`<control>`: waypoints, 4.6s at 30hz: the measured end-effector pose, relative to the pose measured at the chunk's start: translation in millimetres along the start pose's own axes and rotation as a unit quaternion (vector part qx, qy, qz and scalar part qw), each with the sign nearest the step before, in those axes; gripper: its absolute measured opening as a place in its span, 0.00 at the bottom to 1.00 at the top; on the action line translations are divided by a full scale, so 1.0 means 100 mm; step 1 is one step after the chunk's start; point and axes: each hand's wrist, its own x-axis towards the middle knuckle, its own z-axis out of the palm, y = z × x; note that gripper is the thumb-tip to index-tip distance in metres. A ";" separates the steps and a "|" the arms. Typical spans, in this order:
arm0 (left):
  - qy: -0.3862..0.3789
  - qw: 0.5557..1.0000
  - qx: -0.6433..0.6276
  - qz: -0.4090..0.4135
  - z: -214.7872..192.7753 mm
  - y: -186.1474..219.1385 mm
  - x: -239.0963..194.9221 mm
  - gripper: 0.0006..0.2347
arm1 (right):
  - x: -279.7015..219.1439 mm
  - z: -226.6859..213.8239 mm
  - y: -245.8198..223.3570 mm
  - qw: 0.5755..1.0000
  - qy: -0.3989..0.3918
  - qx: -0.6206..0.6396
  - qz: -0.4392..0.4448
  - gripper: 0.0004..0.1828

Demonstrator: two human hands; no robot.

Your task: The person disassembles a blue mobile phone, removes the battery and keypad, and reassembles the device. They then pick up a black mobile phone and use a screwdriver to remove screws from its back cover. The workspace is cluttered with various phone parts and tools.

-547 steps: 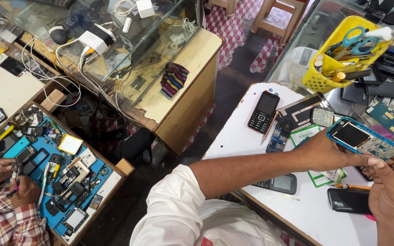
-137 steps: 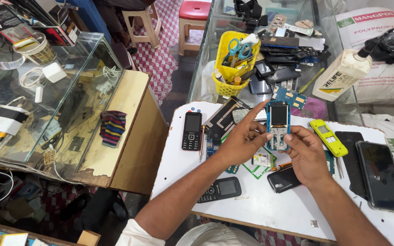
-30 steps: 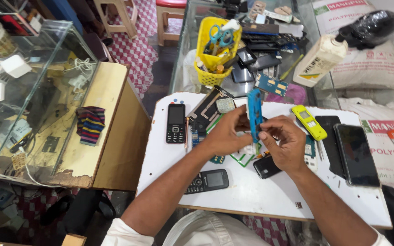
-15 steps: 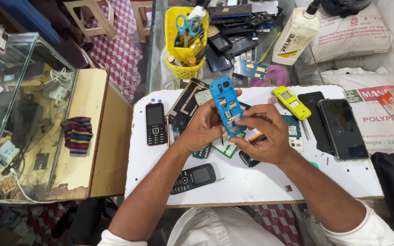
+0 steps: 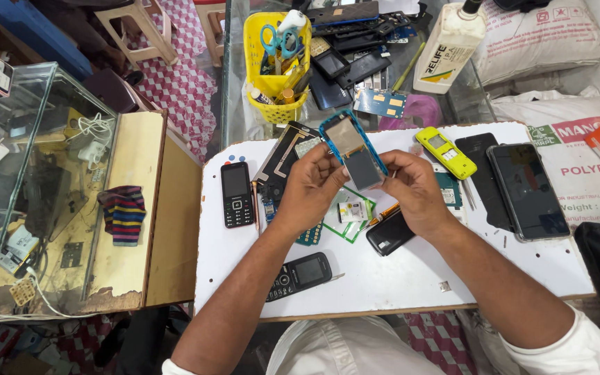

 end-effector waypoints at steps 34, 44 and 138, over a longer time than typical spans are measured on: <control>0.022 0.994 0.020 -0.108 0.04 -0.18 -0.03 0.15 | 0.09 0.13 -0.06 0.995 0.035 0.030 0.089 0.23; 0.007 0.982 -0.095 -0.164 0.01 -0.12 0.00 0.15 | 0.08 0.00 0.10 0.984 0.043 0.118 0.130 0.25; -0.003 0.971 -0.137 -0.194 -0.10 -0.10 0.02 0.09 | 0.04 -0.18 0.24 0.973 0.013 0.202 0.114 0.21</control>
